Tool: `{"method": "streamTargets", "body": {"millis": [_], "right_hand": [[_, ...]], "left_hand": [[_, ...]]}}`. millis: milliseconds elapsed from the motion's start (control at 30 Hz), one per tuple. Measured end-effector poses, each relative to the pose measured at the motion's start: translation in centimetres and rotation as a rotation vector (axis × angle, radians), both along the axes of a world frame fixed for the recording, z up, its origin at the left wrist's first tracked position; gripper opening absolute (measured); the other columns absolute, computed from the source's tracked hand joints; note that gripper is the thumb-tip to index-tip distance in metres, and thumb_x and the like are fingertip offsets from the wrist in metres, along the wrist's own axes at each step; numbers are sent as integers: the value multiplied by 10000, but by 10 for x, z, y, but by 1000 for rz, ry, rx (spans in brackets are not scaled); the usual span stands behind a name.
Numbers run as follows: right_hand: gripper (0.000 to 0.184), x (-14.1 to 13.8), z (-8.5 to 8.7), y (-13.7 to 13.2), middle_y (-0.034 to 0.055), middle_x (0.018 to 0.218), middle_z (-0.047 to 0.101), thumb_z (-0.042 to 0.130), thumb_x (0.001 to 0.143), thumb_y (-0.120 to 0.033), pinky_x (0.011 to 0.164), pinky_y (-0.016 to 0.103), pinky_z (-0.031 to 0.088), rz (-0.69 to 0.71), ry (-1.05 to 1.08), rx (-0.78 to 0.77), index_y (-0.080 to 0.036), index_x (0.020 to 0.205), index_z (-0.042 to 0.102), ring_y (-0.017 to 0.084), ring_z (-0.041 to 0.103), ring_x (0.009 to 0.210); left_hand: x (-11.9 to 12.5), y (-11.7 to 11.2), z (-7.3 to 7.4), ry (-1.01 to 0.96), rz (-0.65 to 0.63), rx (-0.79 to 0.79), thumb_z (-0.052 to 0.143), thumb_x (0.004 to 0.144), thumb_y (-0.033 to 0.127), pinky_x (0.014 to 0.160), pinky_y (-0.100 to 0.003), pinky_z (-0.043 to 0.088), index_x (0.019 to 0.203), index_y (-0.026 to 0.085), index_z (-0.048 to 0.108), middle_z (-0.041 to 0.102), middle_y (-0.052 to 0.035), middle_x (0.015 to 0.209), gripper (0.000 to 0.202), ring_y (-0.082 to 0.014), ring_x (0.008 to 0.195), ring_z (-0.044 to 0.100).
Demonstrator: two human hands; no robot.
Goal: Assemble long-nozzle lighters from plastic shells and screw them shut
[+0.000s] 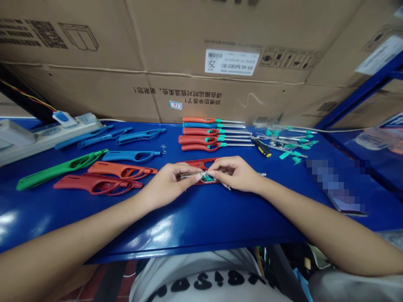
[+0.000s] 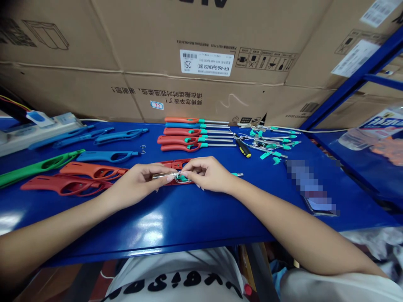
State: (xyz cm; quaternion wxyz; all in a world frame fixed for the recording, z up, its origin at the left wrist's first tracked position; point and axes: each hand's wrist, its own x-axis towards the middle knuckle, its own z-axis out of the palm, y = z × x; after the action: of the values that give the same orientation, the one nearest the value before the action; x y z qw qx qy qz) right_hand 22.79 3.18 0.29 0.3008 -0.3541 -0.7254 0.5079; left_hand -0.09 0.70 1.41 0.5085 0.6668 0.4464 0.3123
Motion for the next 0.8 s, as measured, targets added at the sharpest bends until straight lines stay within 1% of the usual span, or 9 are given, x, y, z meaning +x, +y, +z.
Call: {"method": "streamTargets", "body": {"millis": [167, 267, 467, 633, 800], "right_hand": [[281, -1, 0, -1, -6, 658, 628, 687, 877, -409, 418, 196, 443, 17, 31, -22, -129, 901, 697, 67, 525, 438], [293, -1, 1, -2, -15, 636, 606, 681, 879, -424, 411, 193, 434, 23, 58, -50, -132, 878, 678, 67, 517, 434], [335, -1, 2, -2, -31, 612, 584, 686, 871, -482, 399, 190, 401, -20, 50, -79, -152, 838, 638, 63, 495, 425], [304, -2, 3, -3, -28, 604, 589, 687, 875, -446, 409, 193, 402, -20, 36, -65, -148, 835, 646, 65, 495, 429], [311, -3, 5, -4, -23, 613, 607, 689, 871, -451, 417, 193, 405, -23, 28, -65, -145, 826, 653, 62, 498, 433]], "left_hand": [[1, -1, 1, -28, -15, 51, 705, 869, 311, 837, -292, 559, 997, 199, 803, 793, -53, 1026, 196, -200, 936, 729], [0, -2, 1, -11, -18, 82, 704, 875, 318, 858, -296, 558, 1000, 207, 805, 790, -49, 1033, 196, -204, 959, 727], [1, -2, 1, -9, -24, 90, 702, 881, 316, 851, -297, 562, 994, 215, 805, 790, -42, 1030, 184, -201, 942, 733], [1, -3, 1, 18, -16, 95, 709, 878, 313, 820, -289, 558, 987, 221, 807, 791, -39, 1033, 172, -199, 928, 733], [2, -3, -2, 7, -3, 87, 714, 874, 319, 799, -293, 554, 1000, 214, 805, 794, -49, 1018, 187, -201, 905, 731]]}}
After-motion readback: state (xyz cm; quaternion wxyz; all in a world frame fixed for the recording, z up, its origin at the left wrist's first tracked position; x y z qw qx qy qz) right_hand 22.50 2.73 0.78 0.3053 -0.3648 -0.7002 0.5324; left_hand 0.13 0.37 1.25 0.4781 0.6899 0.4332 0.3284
